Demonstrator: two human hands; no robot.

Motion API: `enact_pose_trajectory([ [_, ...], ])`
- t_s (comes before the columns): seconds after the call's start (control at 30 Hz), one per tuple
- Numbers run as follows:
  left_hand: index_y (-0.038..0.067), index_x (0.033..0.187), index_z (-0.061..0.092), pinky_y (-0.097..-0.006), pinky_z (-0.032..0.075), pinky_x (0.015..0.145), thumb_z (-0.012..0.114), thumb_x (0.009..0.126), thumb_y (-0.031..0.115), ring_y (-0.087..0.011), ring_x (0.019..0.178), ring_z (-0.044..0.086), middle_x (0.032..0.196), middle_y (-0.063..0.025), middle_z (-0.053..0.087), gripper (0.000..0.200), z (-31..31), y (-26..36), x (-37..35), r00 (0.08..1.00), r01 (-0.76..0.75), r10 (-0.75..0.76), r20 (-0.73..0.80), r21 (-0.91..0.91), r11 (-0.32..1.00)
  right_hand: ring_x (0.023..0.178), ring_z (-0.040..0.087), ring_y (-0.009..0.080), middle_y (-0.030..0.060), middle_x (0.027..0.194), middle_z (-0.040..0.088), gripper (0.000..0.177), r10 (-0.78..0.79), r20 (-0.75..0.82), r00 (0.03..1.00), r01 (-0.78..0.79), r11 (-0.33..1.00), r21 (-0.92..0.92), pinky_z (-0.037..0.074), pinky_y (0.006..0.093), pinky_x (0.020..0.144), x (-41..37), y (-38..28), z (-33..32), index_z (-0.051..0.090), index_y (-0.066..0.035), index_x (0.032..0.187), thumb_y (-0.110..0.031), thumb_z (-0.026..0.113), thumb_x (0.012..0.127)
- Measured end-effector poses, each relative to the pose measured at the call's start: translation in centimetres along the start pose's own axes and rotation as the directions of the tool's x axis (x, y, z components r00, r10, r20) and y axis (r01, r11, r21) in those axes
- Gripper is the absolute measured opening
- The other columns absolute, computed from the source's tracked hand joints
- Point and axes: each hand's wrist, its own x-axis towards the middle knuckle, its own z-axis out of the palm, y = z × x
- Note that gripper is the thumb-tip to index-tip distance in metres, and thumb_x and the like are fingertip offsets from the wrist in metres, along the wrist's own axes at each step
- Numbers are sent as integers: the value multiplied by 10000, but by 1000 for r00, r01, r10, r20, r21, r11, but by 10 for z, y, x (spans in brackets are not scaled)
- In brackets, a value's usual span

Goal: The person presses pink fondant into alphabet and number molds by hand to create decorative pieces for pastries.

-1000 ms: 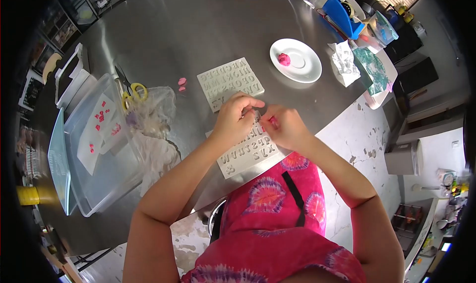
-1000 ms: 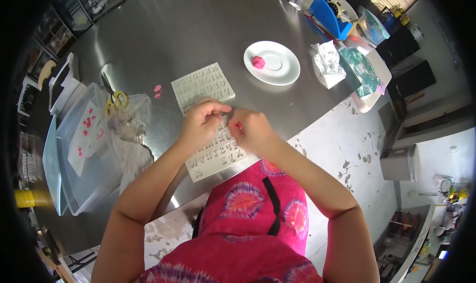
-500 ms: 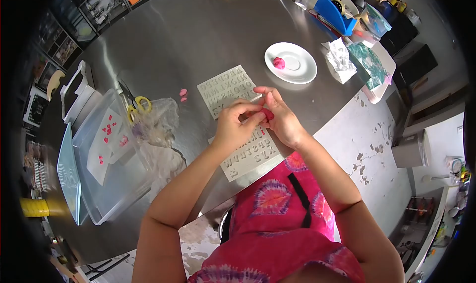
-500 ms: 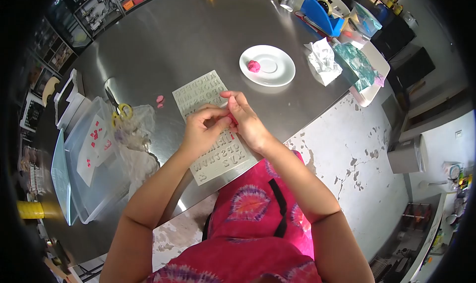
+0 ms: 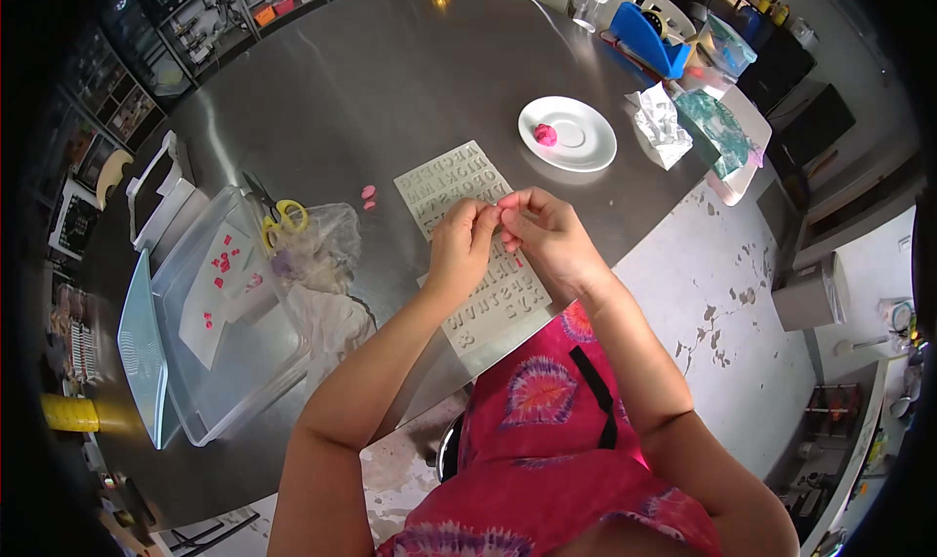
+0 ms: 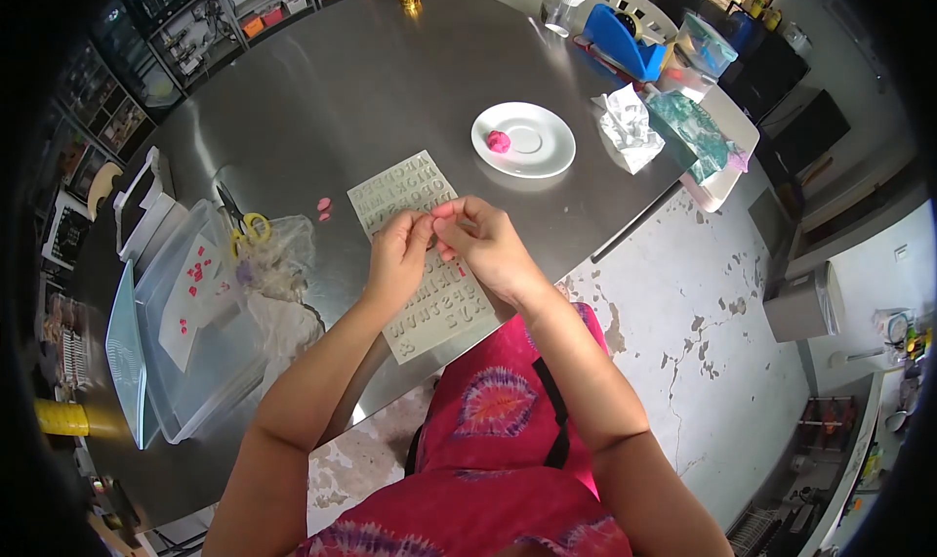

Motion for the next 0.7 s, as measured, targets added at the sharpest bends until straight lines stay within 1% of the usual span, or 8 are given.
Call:
enact_pose_trajectory([
  [0.07, -8, 836, 615, -298, 458, 586, 592, 892, 214, -180, 645, 586, 772, -102, 625, 230, 5, -10, 0, 997, 15, -25, -72, -131, 991, 775, 590, 100, 76, 909, 616, 207, -169, -25, 985, 167, 983, -73, 483, 230, 634, -1, 8, -2, 554, 62, 999, -35, 640, 837],
  [0.1, -8, 836, 615, -298, 458, 586, 592, 892, 214, -180, 645, 586, 772, -102, 625, 230, 4, -5, 0, 997, 10, -20, -74, -133, 991, 775, 590, 100, 76, 909, 616, 207, -173, -25, 985, 171, 982, -77, 483, 230, 634, -3, 7, -3, 554, 62, 999, -35, 640, 837],
  [0.17, -15, 865, 609, -235, 450, 611, 557, 924, 203, -76, 683, 561, 735, -36, 621, 232, -1, 5, 1, 998, 64, -63, 15, -78, 995, 838, 617, 122, 100, 947, 630, 236, -200, -37, 979, 187, 957, -222, 518, 250, 661, -9, 7, -8, 586, 75, 979, -20, 695, 792],
  [0.3, -23, 813, 627, -294, 455, 580, 611, 876, 226, -150, 646, 591, 715, -99, 635, 258, -1, 12, 3, 1000, 13, -10, 20, -171, 985, 836, 627, 125, 100, 928, 647, 208, -241, -135, 961, 207, 951, -228, 531, 252, 655, -15, 11, -13, 631, 58, 936, -30, 716, 769],
  [0.37, -34, 829, 645, -281, 466, 593, 619, 866, 222, -137, 660, 605, 729, -99, 653, 260, -9, 20, 9, 969, 108, -81, 235, -108, 988, 809, 637, 136, 91, 906, 655, 172, -419, -192, 887, 244, 780, -576, 538, 257, 678, -21, 5, -10, 662, 24, 903, -6, 718, 744],
  [0.47, -25, 864, 643, -233, 458, 639, 600, 892, 226, -66, 709, 567, 778, -38, 647, 256, -18, 31, 12, 932, 121, -76, 354, -106, 987, 781, 644, 155, 88, 888, 652, 182, -542, -143, 828, 335, 682, -650, 542, 265, 678, -25, -1, -2, 677, -7, 890, 16, 720, 715],
  [0.6, -14, 899, 648, -227, 460, 637, 592, 897, 222, -67, 704, 569, 785, -36, 648, 242, -26, 27, 19, 877, 204, -153, 456, -63, 977, 772, 645, 174, 88, 870, 646, 196, -591, -116, 799, 392, 656, -645, 542, 270, 667, -25, 1, 3, 677, -8, 899, 30, 713, 710],
  [0.7, -9, 898, 641, -210, 449, 611, 592, 896, 192, -56, 692, 563, 771, -27, 640, 207, -27, 22, 20, 847, 259, -162, 506, -126, 958, 736, 646, 173, 92, 865, 646, 195, -614, -106, 782, 427, 652, -626, 539, 269, 637, -26, 2, 4, 677, -2, 897, 42, 709, 709],
])
